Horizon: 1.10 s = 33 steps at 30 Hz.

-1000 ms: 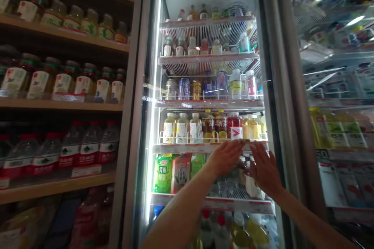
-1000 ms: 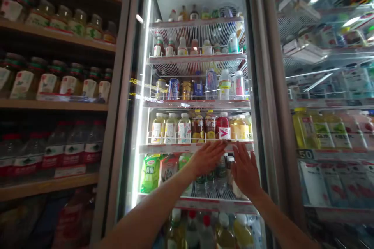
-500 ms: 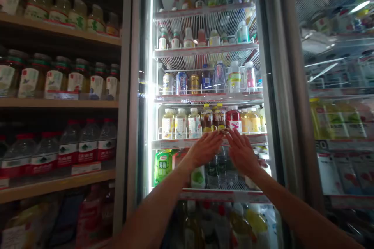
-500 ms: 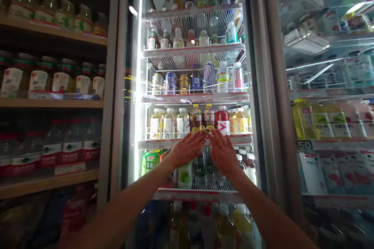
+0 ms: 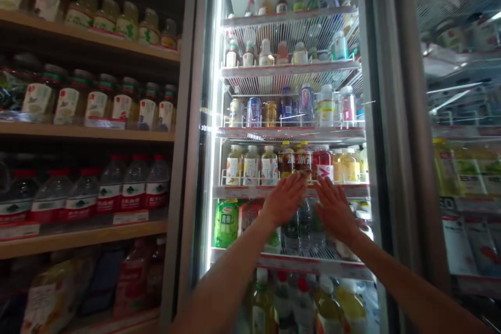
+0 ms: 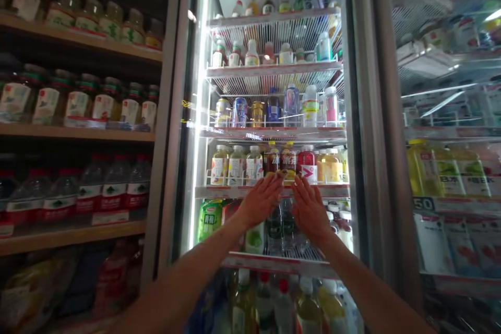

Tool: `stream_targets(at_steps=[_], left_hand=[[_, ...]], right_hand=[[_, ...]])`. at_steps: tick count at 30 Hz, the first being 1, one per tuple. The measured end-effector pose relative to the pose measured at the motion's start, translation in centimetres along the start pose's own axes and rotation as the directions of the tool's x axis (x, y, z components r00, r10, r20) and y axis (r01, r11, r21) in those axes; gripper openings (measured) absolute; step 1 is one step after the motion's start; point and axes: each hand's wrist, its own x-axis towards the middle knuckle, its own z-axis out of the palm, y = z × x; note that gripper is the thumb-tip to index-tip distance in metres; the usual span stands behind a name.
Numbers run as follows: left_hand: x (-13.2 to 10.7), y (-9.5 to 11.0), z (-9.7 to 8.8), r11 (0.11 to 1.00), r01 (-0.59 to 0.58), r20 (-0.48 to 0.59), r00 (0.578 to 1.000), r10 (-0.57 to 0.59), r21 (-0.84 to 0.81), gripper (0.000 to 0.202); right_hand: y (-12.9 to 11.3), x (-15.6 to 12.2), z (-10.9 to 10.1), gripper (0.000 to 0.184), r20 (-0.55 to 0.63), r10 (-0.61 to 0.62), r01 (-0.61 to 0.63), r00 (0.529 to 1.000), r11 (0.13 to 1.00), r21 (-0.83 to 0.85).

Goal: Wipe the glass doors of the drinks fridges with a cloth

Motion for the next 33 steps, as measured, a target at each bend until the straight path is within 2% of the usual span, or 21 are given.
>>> stream_targets(at_steps=[2,4,7,9,10,11,13,14,16,17,19,21,22,24,25,26,27,28,30,31,33], left_hand=[[-0.7,-1.6,-0.7,0.999,-0.038,0.037,0.999,0.039,-0.017,0.048],[-2.9,-5.1,-2.2,0.990,0.141,-0.033,0.989,-0.141,-0.016,0.052],[-5.4,-9.2,-3.9,0.843,0.537,-0.263,0.810,-0.524,-0.027,0.059],[-5.2,-8.4,-3.7,0.781,0.622,-0.345,0.723,-0.598,-0.050,0.060],[-4.6,-6.9,-3.2,0.801,0.596,-0.335,0.746,-0.575,-0.049,0.059],[-3.7,-5.1,-2.4,0.852,0.522,-0.287,0.811,-0.510,-0.040,0.058],[-1.7,-1.2,-0.8,0.972,0.234,-0.127,0.964,-0.235,-0.023,0.053],[-0.9,0.2,-0.1,0.997,0.076,-0.055,0.996,-0.077,-0.023,0.050],[-0.4,1.1,0.3,0.991,-0.132,0.026,0.991,0.132,-0.027,0.045],[-0.9,0.4,0.1,0.990,-0.140,0.026,0.990,0.141,-0.022,0.042],[-2.8,-2.8,-1.2,1.000,0.020,-0.045,0.999,-0.021,-0.009,0.042],[-5.2,-7.1,-2.8,0.939,0.343,-0.154,0.927,-0.343,-0.026,0.047],[-6.2,-9.0,-3.5,0.867,0.496,-0.229,0.840,-0.491,-0.043,0.049],[-7.0,-11.1,-4.2,0.680,0.726,-0.372,0.607,-0.702,-0.098,0.053],[-6.8,-11.0,-4.1,0.617,0.778,-0.413,0.526,-0.744,-0.120,0.053],[-6.2,-10.2,-3.8,0.595,0.794,-0.424,0.498,-0.756,-0.127,0.053],[-5.4,-8.9,-3.3,0.623,0.773,-0.402,0.537,-0.742,-0.117,0.053],[-4.2,-7.2,-2.7,0.684,0.723,-0.356,0.616,-0.703,-0.097,0.052],[-1.8,-3.7,-1.3,0.857,0.512,-0.193,0.836,-0.514,-0.064,0.051],[-0.7,-2.3,-0.8,0.916,0.396,-0.120,0.908,-0.401,-0.059,0.050],[0.4,-1.1,-0.5,0.976,0.208,-0.005,0.978,-0.209,-0.071,0.049]], right_hand=[[0.3,0.0,-0.4,0.068,0.002,-0.029,0.029,1.000,1.000,0.008],[0.4,0.0,-0.6,0.068,0.014,-0.040,0.040,0.999,0.999,0.032],[0.1,-0.1,-0.5,0.068,0.022,-0.015,0.014,1.000,0.998,0.058],[-0.3,-0.2,-0.3,0.068,0.012,0.013,-0.014,1.000,0.998,0.056],[-0.4,-0.2,-0.2,0.068,0.007,0.022,-0.022,1.000,0.998,0.052],[-0.4,-0.3,-0.2,0.068,0.004,0.025,-0.026,1.000,0.998,0.049],[-0.2,-0.4,-0.1,0.068,0.003,0.017,-0.017,1.000,0.999,0.041],[0.0,-0.4,-0.2,0.068,0.003,0.002,-0.002,1.000,0.999,0.038],[0.6,-0.5,-0.5,0.066,0.006,-0.047,0.047,0.999,0.998,0.040],[0.9,-0.5,-0.7,0.065,0.011,-0.070,0.069,0.998,0.997,0.045],[1.2,-0.5,-1.0,0.062,0.026,-0.098,0.097,0.995,0.994,0.059],[1.2,-0.5,-1.1,0.060,0.027,-0.088,0.086,0.996,0.994,0.071],[1.1,-0.5,-1.1,0.060,0.019,-0.071,0.070,0.997,0.995,0.075],[0.6,-0.5,-0.8,0.061,-0.021,-0.032,0.033,0.999,0.996,0.088],[0.4,-0.5,-0.6,0.062,-0.041,-0.011,0.015,0.999,0.995,0.097],[0.1,-0.5,-0.4,0.063,-0.056,0.007,-0.001,0.998,0.994,0.105],[-0.2,-0.6,-0.3,0.064,-0.065,0.021,-0.013,0.998,0.994,0.111],[-0.4,-0.6,-0.2,0.065,-0.065,0.027,-0.020,0.998,0.993,0.112],[-0.6,-0.6,-0.2,0.067,-0.056,0.027,-0.022,0.998,0.995,0.102],[-0.6,-0.6,-0.3,0.067,-0.055,0.026,-0.021,0.998,0.996,0.091],[-0.4,-0.5,-0.5,0.067,-0.050,0.012,-0.008,0.999,0.998,0.070]])
